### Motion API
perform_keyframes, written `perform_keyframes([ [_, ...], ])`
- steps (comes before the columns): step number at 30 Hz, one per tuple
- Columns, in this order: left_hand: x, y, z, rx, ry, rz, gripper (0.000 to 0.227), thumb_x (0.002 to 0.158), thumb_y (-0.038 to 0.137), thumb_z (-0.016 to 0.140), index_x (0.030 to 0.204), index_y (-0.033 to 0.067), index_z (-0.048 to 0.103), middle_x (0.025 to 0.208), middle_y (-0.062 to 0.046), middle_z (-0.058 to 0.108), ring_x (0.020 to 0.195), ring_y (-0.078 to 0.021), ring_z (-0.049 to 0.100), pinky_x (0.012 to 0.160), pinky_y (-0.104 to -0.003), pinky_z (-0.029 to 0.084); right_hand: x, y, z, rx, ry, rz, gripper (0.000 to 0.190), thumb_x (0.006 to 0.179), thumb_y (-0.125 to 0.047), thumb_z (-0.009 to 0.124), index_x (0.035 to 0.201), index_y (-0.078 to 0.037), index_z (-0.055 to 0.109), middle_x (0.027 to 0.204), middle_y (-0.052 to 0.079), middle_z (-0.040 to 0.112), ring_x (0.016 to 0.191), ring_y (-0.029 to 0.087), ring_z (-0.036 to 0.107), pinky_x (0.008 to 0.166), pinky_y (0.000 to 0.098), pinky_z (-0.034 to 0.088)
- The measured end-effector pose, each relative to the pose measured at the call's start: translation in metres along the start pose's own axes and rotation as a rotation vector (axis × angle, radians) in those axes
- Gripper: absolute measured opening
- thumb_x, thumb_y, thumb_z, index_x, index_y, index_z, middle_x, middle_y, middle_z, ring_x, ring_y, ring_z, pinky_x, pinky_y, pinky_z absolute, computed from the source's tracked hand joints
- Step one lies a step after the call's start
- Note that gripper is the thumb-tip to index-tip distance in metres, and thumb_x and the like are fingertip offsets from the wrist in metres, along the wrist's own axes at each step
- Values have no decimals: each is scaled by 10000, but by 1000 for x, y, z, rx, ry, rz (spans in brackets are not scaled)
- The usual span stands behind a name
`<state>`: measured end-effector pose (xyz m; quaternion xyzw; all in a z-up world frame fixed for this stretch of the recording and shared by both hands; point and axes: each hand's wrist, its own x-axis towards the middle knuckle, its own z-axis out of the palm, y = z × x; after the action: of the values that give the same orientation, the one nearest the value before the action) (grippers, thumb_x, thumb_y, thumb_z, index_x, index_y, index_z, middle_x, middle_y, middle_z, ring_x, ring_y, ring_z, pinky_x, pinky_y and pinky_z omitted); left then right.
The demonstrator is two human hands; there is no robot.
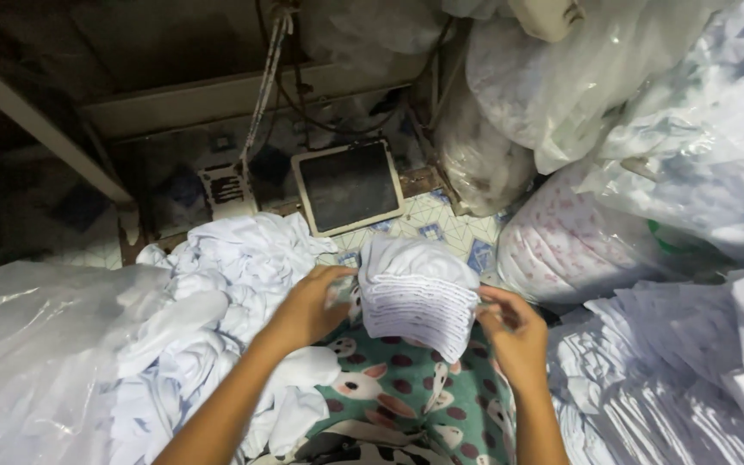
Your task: Folding white fabric garments and stacking them neatly on the floor.
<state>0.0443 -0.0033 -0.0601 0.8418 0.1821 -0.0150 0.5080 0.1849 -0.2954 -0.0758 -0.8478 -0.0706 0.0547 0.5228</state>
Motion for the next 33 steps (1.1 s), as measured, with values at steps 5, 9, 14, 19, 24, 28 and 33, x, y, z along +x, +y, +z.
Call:
perform_keyframes([
  [5, -57, -83, -28, 683, -399, -120, 430, 682, 491, 788, 948, 154, 755, 933, -23, 746, 810, -257, 686, 768, -353, 556, -20, 19, 1, 468, 102, 54, 388, 862, 118, 569, 1233, 21, 628, 1012, 101, 651, 846, 145, 595, 799, 251, 485],
  [9, -82, 9, -57, 461, -171, -68, 260, 957, 376, 546, 975, 177, 712, 904, -47, 791, 767, -269, 730, 770, -409, 563, -37, -25, -3, 430, 165, -49, 323, 866, 95, 568, 1166, -7, 630, 959, 81, 664, 799, 112, 536, 764, 224, 447],
  [14, -97, 68, -73, -379, 282, 436, 247, 1026, 175, 523, 799, 86, 563, 600, 60, 443, 504, -44, 358, 454, -206, 328, -54, -93, 15, 410, -426, -493, 656, 728, 191, 713, 1321, -47, 560, 1258, 90, 642, 1039, 192, 656, 986, 364, 584],
  [19, -132, 92, -91, -602, 314, 665, 285, 1000, 172, 543, 1175, -35, 631, 950, -52, 671, 776, -88, 577, 712, -223, 487, -45, -145, 24, -11, -510, -690, 749, 568, -10, 840, 1283, -21, 615, 1405, 141, 601, 1308, 308, 548, 1124, 423, 405],
  [24, -126, 85, -106, -888, 300, 834, 227, 935, 180, 547, 1081, 12, 594, 1070, -233, 677, 750, -176, 651, 617, -231, 538, -32, -132, 9, 483, -477, -170, 142, 876, 59, 658, 937, -40, 740, 1096, 126, 804, 967, 206, 729, 923, 324, 579],
  [28, -106, 108, -83, -669, -1, 858, 200, 1028, 225, 569, 1109, 52, 627, 1194, -158, 688, 985, -226, 736, 823, -341, 683, -61, -150, 9, 604, -655, -488, 608, 829, -384, 697, 1282, -2, 562, 1331, 177, 620, 1205, 264, 609, 1058, 409, 497],
  [33, -103, 134, -50, -661, 248, 575, 118, 948, 12, 610, 1049, 28, 551, 1256, -106, 546, 1196, -219, 570, 1080, -376, 471, -109, -176, 24, 339, -410, -818, 914, 626, -231, 872, 1382, -27, 400, 1474, 177, 464, 1390, 324, 501, 1234, 458, 387],
])
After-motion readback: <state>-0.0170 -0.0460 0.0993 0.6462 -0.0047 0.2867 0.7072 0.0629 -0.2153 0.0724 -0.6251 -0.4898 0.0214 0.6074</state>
